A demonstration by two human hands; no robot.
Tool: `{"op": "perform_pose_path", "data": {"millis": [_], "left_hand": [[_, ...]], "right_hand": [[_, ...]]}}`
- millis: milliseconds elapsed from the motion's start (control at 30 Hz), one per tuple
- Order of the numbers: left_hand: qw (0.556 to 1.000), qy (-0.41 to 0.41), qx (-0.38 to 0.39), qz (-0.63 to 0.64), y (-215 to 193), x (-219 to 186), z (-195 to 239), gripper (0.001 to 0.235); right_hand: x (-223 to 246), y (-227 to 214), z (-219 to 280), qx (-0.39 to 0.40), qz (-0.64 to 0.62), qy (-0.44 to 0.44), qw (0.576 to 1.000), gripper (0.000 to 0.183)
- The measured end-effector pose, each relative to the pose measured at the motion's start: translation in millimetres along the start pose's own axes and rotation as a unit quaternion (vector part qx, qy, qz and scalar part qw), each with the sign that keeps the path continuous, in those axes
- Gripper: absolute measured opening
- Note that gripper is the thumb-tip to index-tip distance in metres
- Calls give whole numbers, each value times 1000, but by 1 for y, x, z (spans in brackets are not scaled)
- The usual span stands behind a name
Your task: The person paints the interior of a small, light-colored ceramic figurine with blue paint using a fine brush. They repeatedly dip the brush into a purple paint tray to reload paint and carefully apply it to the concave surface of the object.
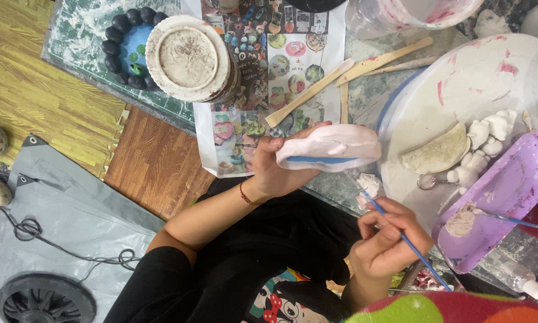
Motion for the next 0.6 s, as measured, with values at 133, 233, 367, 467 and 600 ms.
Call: {"op": "perform_pose_path", "data": {"millis": [133,233,367,467,600], "left_hand": [[999,4,-19,37,-12,6,2,97],[997,18,-33,61,-22,9,6,94],[999,14,-24,44,-18,6,6,94],[999,9,4,43,-9,5,3,95],[997,19,-25,65,-18,8,5,94]], "right_hand": [[-3,4,1,37,-30,16,999,22],[-1,1,-2,5,21,-11,1000,23],[0,1,-1,0,5,-28,1000,24],[0,4,-1,36,-11,-11,999,23],[-2,1,-3,-9,38,-5,999,20]]}}
Point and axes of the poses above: each hand's wrist, its own z-axis away from the middle knuckle, its own y-axis out of the palm, x = y × z, the point moved 4 cm from there along -z, towards the middle knuckle, and after that the axes turned 5 degrees about z, right-handed, at the moved point
